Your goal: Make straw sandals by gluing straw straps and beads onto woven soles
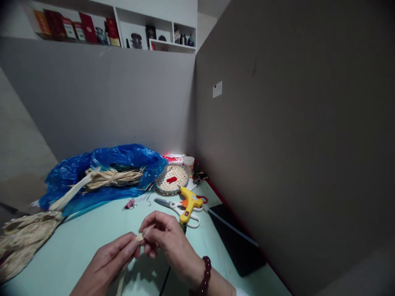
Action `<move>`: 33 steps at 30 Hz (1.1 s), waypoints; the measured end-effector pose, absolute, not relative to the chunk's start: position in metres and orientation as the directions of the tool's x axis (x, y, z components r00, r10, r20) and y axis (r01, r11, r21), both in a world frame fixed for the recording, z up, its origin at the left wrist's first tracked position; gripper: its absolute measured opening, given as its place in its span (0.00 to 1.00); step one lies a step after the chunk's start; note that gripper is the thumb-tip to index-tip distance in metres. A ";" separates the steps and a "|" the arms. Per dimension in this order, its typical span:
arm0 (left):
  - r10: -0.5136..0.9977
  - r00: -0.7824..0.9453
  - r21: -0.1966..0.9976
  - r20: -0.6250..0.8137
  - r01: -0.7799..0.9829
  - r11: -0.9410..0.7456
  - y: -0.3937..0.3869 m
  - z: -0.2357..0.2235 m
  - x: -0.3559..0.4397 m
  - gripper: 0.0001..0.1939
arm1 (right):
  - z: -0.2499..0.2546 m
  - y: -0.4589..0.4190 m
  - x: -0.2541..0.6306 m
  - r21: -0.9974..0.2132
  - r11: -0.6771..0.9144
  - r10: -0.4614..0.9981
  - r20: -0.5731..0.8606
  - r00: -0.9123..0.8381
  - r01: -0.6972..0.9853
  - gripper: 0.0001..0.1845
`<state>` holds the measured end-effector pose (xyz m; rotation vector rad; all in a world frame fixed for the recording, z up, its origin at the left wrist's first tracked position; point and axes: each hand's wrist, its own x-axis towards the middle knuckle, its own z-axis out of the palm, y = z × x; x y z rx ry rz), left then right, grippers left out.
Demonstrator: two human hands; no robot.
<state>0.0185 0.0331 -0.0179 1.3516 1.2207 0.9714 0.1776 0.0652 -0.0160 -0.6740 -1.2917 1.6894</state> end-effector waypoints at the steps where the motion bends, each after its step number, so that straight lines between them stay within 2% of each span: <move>1: 0.981 0.169 0.989 -0.098 0.127 0.077 0.033 -0.017 0.017 0.25 | -0.015 0.065 0.179 -0.947 -0.070 0.868 0.096 -0.487 -0.313 0.09; 4: 0.953 0.234 0.981 -0.193 0.013 0.196 0.033 -0.013 0.012 0.23 | -0.011 0.066 0.182 -0.955 -0.042 0.824 0.133 -0.551 -0.292 0.14; 7: 0.927 0.301 0.962 -0.225 -0.084 0.261 0.030 -0.008 0.010 0.20 | -0.005 0.065 0.185 -0.963 0.006 0.801 0.167 -0.575 -0.271 0.15; 11: 0.910 0.348 0.944 -0.226 -0.151 0.292 0.027 -0.008 0.013 0.19 | -0.004 0.060 0.182 -0.972 0.097 0.843 0.195 -0.502 -0.214 0.13; 17: 0.926 0.322 0.974 -0.198 -0.040 0.223 0.028 -0.017 0.019 0.23 | -0.014 0.059 0.178 -0.979 0.198 0.930 0.203 -0.307 -0.048 0.15; 23: 0.953 0.267 0.990 -0.140 0.061 0.128 0.031 -0.017 0.020 0.24 | -0.017 0.058 0.178 -0.979 0.199 0.910 0.198 -0.365 -0.033 0.15; 27: 0.962 0.244 0.991 -0.118 0.097 0.097 0.032 -0.016 0.020 0.24 | -0.017 0.057 0.176 -0.968 0.251 0.912 0.234 -0.337 0.006 0.18; 33: 0.980 0.195 0.993 -0.024 0.117 0.001 0.031 -0.017 0.029 0.20 | -0.023 0.058 0.170 -0.987 0.161 0.930 0.158 -0.331 -0.019 0.20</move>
